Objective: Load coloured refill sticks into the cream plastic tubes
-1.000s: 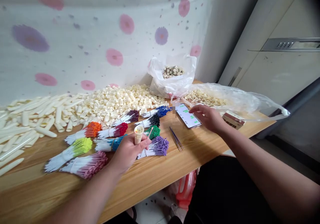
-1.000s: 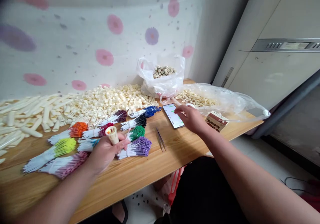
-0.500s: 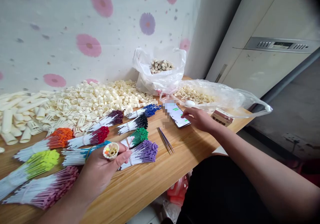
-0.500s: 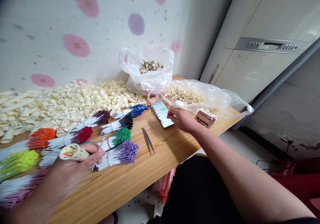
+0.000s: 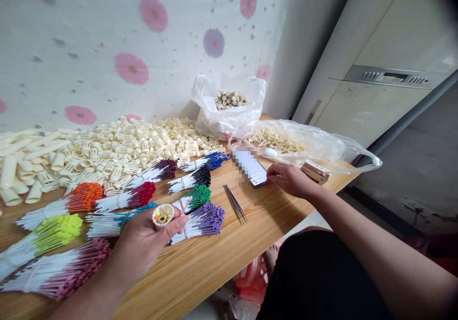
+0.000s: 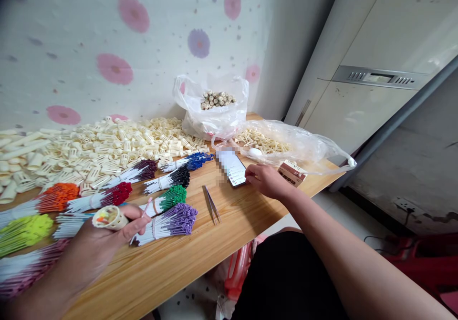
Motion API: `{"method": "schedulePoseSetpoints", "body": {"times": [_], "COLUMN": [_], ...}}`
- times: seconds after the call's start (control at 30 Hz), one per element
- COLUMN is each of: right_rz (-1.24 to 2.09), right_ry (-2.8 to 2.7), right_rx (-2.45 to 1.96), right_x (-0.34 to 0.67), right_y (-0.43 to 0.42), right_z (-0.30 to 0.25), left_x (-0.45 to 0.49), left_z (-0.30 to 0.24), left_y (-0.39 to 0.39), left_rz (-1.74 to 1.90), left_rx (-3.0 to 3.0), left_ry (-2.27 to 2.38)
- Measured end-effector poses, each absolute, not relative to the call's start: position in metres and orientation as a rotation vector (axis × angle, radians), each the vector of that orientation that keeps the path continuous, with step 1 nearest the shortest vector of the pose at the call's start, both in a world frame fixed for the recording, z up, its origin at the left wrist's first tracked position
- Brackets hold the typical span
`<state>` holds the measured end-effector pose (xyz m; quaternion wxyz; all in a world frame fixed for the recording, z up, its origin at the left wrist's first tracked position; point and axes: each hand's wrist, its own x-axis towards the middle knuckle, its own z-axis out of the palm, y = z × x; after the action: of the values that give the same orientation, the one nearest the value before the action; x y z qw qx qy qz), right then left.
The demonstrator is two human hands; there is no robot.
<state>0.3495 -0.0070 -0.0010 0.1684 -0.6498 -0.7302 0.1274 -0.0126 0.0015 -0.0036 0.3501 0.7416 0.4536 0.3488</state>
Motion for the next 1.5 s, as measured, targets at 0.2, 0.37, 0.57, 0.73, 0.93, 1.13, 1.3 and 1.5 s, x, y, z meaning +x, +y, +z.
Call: {"method": "schedulePoseSetpoints", "body": {"times": [0.2,0.37,0.57,0.73,0.93,1.13,1.3,1.5], "right_rz": [0.365,0.352,0.330,0.310,0.215,0.404,0.856,1.174], "right_ry": [-2.066,-2.050,-2.074,-2.079,-2.052,-1.960,-1.783,-1.561], "right_rx": [-1.850,-1.882,-1.842,-1.819,-1.745,-1.287,-1.117,-0.999], "right_x": [0.350,0.348,0.347,0.348,0.343,0.274,0.211,0.185], "right_y": [-0.007,-0.008,-0.004,0.001,0.002,-0.015,-0.024,-0.019], "right_z": [-0.001,0.000,-0.004,-0.010,-0.006,0.011,0.014,0.016], "left_x": [-0.012,-0.013,-0.015,-0.016,-0.016,-0.012,-0.007,-0.007], "left_z": [-0.003,-0.005,-0.009,-0.009,-0.012,-0.010,-0.004,-0.004], "left_y": [0.003,0.005,0.007,0.007,0.006,0.000,-0.006,-0.006], "left_rz": [0.902,0.877,0.866,0.843,0.824,0.825,0.790,0.828], "left_rx": [1.873,1.844,1.858,1.850,1.879,1.907,1.857,1.723], "left_ry": [1.213,1.205,1.168,1.164,1.141,1.115,1.076,0.990]}}
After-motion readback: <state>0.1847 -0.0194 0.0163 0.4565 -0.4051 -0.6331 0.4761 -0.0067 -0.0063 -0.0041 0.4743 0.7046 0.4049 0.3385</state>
